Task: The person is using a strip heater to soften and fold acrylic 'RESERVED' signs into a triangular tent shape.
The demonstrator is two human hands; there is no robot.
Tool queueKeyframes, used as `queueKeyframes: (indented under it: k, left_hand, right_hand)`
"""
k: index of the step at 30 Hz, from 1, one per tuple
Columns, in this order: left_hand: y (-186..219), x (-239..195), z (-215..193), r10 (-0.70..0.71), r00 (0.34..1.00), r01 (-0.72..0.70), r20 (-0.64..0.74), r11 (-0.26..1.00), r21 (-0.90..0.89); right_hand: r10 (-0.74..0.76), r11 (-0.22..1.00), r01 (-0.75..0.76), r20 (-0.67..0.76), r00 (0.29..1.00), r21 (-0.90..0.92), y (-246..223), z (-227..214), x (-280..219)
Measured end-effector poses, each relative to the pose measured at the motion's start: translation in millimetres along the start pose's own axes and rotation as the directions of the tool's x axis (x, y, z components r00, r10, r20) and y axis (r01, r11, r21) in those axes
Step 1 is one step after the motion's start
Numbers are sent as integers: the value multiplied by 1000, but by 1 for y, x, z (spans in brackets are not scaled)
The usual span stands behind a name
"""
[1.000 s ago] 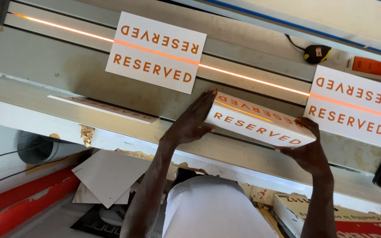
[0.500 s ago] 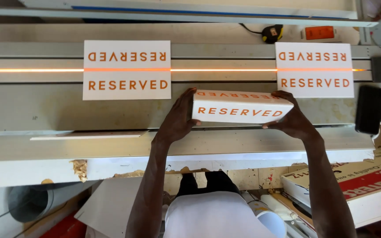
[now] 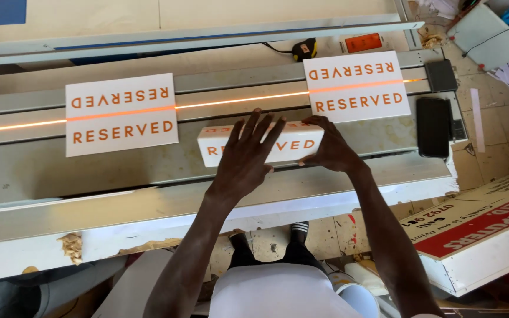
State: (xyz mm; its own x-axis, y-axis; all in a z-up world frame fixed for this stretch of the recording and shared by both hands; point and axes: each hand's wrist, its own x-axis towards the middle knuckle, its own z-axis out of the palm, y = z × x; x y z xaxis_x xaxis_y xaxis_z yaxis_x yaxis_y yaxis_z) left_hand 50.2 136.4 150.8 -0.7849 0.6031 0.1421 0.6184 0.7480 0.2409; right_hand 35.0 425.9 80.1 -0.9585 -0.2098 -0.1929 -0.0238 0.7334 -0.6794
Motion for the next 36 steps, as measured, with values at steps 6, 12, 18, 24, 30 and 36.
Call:
queueKeyframes:
  k: [6,12,18,24,30,36]
  left_hand:
    - [43,48,100,-42,996,64,-79,955,291]
    - [49,47,107,-123,986,151,-114,945,289]
    - [56,46,95,-147,986,164,-77,926,341]
    - [57,44,96,-170,981,190,-89,930,315]
    - [60,46,91,-141,983,169,-119,946,277]
    - [71,52,73,-102,980,124,-169,984,124]
  right_hand:
    - [-94,995,94,15,995,-37,34,7,15]
    - [-215,975,216,17,976,-60,49,11,16]
    - [-318,937,314,3,948,151,53,-6,-8]
    - [-367,784,344,-60,928,518,85,-3,-17]
    - [-337,701,428,-263,904,571,102,20,-12]
    - [-345,677,461,-305,887,574,108,25,-11]
